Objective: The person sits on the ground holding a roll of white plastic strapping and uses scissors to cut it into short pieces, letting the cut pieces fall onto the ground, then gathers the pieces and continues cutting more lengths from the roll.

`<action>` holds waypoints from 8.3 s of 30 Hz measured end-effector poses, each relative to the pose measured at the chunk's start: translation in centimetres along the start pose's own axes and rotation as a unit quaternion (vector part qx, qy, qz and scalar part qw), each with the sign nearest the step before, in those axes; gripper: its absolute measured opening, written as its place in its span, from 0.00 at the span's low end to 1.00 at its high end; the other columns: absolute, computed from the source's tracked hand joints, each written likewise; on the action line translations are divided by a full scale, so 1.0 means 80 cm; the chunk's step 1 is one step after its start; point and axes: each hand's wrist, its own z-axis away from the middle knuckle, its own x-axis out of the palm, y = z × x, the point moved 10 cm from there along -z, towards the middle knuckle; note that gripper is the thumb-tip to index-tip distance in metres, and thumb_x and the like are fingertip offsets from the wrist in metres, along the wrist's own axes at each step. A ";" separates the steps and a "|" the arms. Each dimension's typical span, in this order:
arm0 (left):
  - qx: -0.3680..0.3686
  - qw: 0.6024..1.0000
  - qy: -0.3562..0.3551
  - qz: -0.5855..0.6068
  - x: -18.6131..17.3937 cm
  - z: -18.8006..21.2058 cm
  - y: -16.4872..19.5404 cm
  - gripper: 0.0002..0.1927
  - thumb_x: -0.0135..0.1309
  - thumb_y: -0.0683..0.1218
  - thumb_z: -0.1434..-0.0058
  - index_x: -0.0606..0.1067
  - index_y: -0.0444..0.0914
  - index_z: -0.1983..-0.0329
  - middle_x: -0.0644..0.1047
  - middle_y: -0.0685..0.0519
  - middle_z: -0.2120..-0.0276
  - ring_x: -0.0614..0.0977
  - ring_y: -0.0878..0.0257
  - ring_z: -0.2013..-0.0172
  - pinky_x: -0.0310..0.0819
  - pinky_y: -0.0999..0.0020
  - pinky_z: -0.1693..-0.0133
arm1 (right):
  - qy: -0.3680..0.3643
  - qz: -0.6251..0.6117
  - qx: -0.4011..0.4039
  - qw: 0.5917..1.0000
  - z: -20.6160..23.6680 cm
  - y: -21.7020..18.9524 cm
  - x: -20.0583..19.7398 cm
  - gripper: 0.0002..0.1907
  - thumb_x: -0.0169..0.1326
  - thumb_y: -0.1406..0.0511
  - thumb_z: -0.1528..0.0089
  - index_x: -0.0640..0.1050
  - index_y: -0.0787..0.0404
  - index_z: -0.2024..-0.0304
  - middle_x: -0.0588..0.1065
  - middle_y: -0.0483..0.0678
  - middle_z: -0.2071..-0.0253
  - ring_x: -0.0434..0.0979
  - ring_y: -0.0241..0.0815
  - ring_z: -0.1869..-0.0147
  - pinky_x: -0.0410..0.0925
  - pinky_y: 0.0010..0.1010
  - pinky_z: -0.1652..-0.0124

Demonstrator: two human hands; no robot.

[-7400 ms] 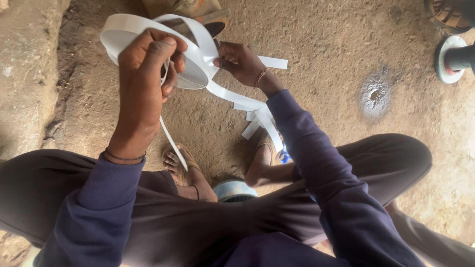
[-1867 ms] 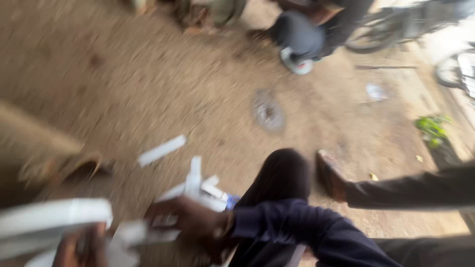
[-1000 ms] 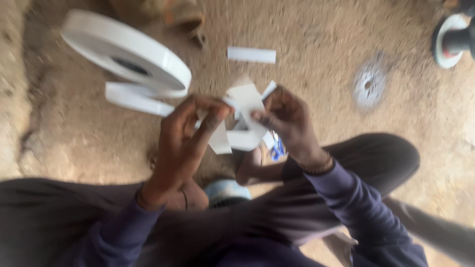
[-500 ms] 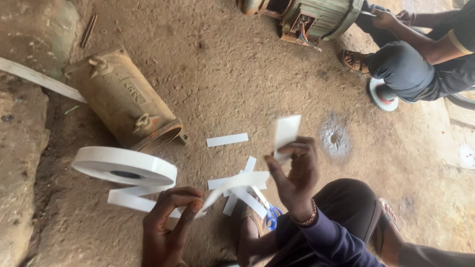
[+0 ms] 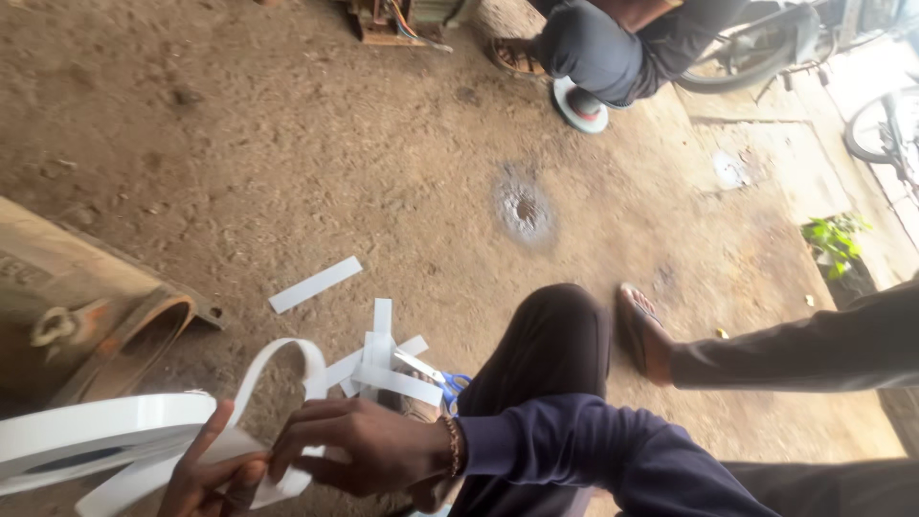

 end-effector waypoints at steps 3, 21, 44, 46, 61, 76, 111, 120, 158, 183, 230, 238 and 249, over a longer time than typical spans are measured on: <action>0.054 0.992 0.110 0.009 -0.021 0.031 -0.023 0.04 0.62 0.46 0.36 0.80 0.42 0.60 0.84 0.48 0.60 0.86 0.63 0.59 0.77 0.65 0.43 | 0.013 -0.048 0.014 0.999 0.000 0.011 0.007 0.05 0.54 0.70 0.28 0.76 0.59 0.50 0.78 0.47 0.51 0.81 0.42 0.44 0.75 0.30 0.43; -0.132 0.952 0.272 -0.044 -0.042 -0.024 0.206 0.16 0.63 0.45 0.30 0.74 0.37 0.43 0.82 0.52 0.60 0.84 0.67 0.60 0.76 0.73 0.60 | 0.019 -0.317 0.235 0.919 0.035 0.086 0.047 0.26 0.64 0.63 0.35 0.72 0.71 0.40 0.76 0.52 0.43 0.76 0.41 0.38 0.71 0.37 0.37; -0.120 0.958 0.259 -0.030 -0.039 -0.016 0.206 0.14 0.63 0.44 0.30 0.73 0.36 0.47 0.83 0.53 0.56 0.84 0.70 0.66 0.79 0.76 0.64 | -0.002 -0.080 0.136 0.987 0.016 0.053 0.040 0.08 0.59 0.69 0.32 0.81 0.65 0.51 0.82 0.47 0.55 0.82 0.31 0.55 0.76 0.25 0.56; -0.115 0.957 0.262 -0.038 -0.042 -0.014 0.210 0.13 0.63 0.43 0.29 0.73 0.37 0.47 0.83 0.54 0.59 0.84 0.70 0.65 0.79 0.75 0.63 | 0.016 -0.152 0.159 0.975 0.020 0.062 0.040 0.09 0.58 0.68 0.31 0.80 0.67 0.49 0.82 0.46 0.57 0.81 0.30 0.55 0.76 0.24 0.56; -0.085 0.957 0.276 -0.032 -0.052 -0.018 0.225 0.09 0.63 0.40 0.30 0.75 0.35 0.51 0.83 0.52 0.57 0.85 0.71 0.65 0.79 0.77 0.64 | -0.016 -0.126 0.097 0.987 0.018 0.041 0.042 0.15 0.57 0.59 0.28 0.80 0.65 0.50 0.83 0.47 0.59 0.81 0.32 0.62 0.75 0.24 0.63; -0.074 0.961 0.256 -0.072 -0.051 -0.022 0.230 0.12 0.66 0.42 0.34 0.76 0.37 0.52 0.82 0.54 0.60 0.83 0.70 0.67 0.78 0.75 0.65 | -0.017 -0.097 0.087 0.991 0.014 0.032 0.038 0.12 0.58 0.61 0.30 0.79 0.66 0.56 0.80 0.45 0.66 0.78 0.28 0.69 0.71 0.22 0.70; -0.048 0.964 0.250 -0.080 -0.053 -0.023 0.238 0.09 0.63 0.41 0.30 0.76 0.37 0.50 0.83 0.52 0.56 0.87 0.67 0.61 0.81 0.75 0.62 | -0.046 0.104 -0.144 0.983 0.019 -0.017 0.044 0.34 0.65 0.68 0.39 0.69 0.46 0.32 0.73 0.44 0.56 0.76 0.34 0.63 0.70 0.24 0.65; -0.048 0.964 0.251 -0.075 -0.051 -0.022 0.234 0.09 0.62 0.41 0.30 0.76 0.37 0.50 0.83 0.52 0.55 0.87 0.66 0.60 0.82 0.75 0.61 | -0.055 0.087 -0.103 0.989 0.018 -0.006 0.044 0.32 0.66 0.68 0.37 0.71 0.44 0.33 0.75 0.42 0.57 0.76 0.32 0.67 0.70 0.22 0.68; -0.031 0.892 0.451 0.022 -0.189 -0.018 0.230 0.09 0.59 0.36 0.33 0.76 0.32 0.50 0.82 0.55 0.63 0.81 0.74 0.66 0.77 0.80 0.66 | -0.011 -0.219 0.286 0.933 -0.002 0.081 0.057 0.11 0.59 0.64 0.36 0.83 0.68 0.61 0.81 0.48 0.68 0.79 0.34 0.60 0.72 0.27 0.59; -0.116 0.878 0.463 -0.039 -0.194 0.020 0.188 0.13 0.59 0.37 0.29 0.70 0.26 0.47 0.79 0.35 0.65 0.78 0.60 0.67 0.74 0.71 0.60 | -0.009 -0.281 0.260 0.924 -0.002 0.078 0.054 0.11 0.61 0.61 0.34 0.81 0.64 0.59 0.77 0.41 0.63 0.74 0.30 0.54 0.67 0.25 0.53; -0.315 0.762 -0.510 -0.244 0.128 0.101 -0.048 0.19 0.46 0.55 0.28 0.68 0.47 0.37 0.74 0.52 0.40 0.70 0.63 0.34 0.36 0.36 0.29 | -0.209 0.108 0.052 0.970 0.022 0.062 0.087 0.06 0.56 0.64 0.34 0.80 0.59 0.59 0.80 0.51 0.59 0.82 0.50 0.56 0.74 0.39 0.56; -0.391 0.822 -0.388 -0.147 0.089 0.065 0.006 0.13 0.44 0.54 0.29 0.77 0.46 0.55 0.84 0.52 0.63 0.88 0.59 0.58 0.81 0.57 0.49 | -0.176 0.089 0.063 0.978 0.001 0.080 0.058 0.07 0.59 0.64 0.38 0.80 0.56 0.58 0.80 0.49 0.57 0.83 0.49 0.52 0.74 0.37 0.53; -0.266 0.894 -0.238 -0.271 0.064 0.027 0.070 0.14 0.50 0.51 0.32 0.76 0.36 0.56 0.80 0.40 0.71 0.84 0.44 0.70 0.79 0.49 0.67 | -0.162 0.028 0.044 0.985 0.009 0.155 0.050 0.10 0.65 0.66 0.38 0.81 0.56 0.54 0.82 0.45 0.52 0.83 0.43 0.48 0.75 0.34 0.47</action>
